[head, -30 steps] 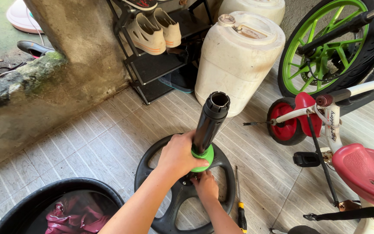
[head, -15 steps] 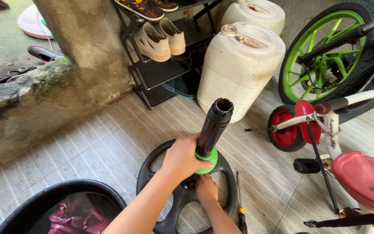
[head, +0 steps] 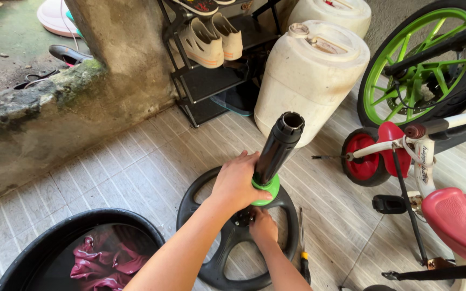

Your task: The person removes the fan blade from the motor housing using a screwdriver, then cleans the blade with a toothbrush. The person does not reassemble the fan in this clip.

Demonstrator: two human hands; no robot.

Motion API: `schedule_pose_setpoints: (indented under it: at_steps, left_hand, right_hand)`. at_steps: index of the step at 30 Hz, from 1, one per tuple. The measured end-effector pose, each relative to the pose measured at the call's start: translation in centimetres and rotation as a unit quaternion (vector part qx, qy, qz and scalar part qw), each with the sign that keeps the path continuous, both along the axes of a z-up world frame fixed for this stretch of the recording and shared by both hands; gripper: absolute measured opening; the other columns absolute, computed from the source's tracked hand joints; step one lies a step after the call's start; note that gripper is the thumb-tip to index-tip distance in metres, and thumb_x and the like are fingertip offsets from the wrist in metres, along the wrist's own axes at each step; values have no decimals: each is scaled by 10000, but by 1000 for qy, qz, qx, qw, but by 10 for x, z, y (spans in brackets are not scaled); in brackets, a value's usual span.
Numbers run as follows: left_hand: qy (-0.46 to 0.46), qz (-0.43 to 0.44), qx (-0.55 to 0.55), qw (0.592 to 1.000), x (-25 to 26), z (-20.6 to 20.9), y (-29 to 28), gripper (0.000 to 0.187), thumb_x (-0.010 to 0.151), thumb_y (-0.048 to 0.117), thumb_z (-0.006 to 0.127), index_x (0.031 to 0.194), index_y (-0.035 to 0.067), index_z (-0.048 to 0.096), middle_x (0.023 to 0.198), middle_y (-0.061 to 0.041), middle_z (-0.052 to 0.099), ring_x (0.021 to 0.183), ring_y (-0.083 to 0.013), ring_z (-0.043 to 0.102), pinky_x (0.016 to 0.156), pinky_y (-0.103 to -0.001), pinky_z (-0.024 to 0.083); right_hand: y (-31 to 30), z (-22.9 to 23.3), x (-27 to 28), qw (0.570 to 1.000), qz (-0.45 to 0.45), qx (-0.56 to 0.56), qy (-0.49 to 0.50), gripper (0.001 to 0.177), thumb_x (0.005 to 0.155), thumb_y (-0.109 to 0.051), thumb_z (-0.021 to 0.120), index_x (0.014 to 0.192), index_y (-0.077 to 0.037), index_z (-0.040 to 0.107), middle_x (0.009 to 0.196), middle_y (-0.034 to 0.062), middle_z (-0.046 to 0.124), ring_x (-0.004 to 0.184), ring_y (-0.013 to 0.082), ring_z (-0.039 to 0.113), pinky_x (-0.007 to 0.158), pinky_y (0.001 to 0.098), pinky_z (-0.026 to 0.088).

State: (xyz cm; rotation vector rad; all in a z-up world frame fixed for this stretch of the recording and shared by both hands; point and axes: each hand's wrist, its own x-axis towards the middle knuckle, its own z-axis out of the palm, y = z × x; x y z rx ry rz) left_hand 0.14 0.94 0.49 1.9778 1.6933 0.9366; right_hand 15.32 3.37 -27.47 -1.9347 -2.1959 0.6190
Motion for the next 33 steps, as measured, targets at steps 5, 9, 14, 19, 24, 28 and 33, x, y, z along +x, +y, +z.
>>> schedule_pose_setpoints:
  at_steps: [5,9,14,19,24,28,33]
  left_hand:
    - [26,5,-30,999,-1,0,3,779,535,321,969,1210,146,622,1215,-153,687,1319,-408,532,1035,-516,435]
    - [17,-8,10,1000,-1,5,1,783,507,319,969,1198,151,640,1170,-174,704,1274,-433,555,1017,-504,466]
    - [0,6,-16,1000,2,8,-1,694,515,274,955,1138,168,670,1125,-164,715,1243,-429,577,1006,-499,471]
    - [-7,-4,-27,1000,3,14,-3,625,538,266,944,1089,162,669,1069,-129,745,1160,-411,633,1042,-481,473]
    - [14,-5,-3,1000,3,17,-1,661,507,267,974,1078,137,669,1076,-166,716,1189,-436,584,985,-509,466]
    - [10,6,-51,999,4,14,-1,650,529,277,953,1106,175,671,1111,-152,708,1155,-399,627,984,-486,490]
    - [2,3,-53,999,3,14,-1,647,532,279,947,1109,180,671,1099,-130,742,1200,-390,627,1020,-482,476]
  right_hand:
    - [1,-4,0,999,-21,-34,-16,358,891,-386,718,1175,-176,662,1189,87,658,1121,323,671,936,478,537]
    - [4,-8,0,999,-10,-29,-22,297,937,-352,667,1194,-203,671,1185,97,661,1104,338,674,927,491,536]
    - [-5,-9,4,999,-14,-13,35,262,934,-234,640,1195,-234,671,1173,100,665,1081,364,671,893,504,546]
    - [-3,1,5,997,-43,-47,44,372,849,-325,785,1125,-146,612,1174,114,642,1095,351,661,884,494,547]
    - [1,-5,7,998,-11,-30,44,254,887,-271,719,1123,-196,664,1146,97,664,1078,335,683,883,487,558]
    - [0,-15,12,994,-3,1,111,430,774,-199,786,1173,-179,628,1138,122,642,1068,371,661,888,498,545]
    - [7,-14,5,996,-13,-41,80,428,810,-234,824,1168,-143,609,1161,127,627,1083,371,664,913,480,545]
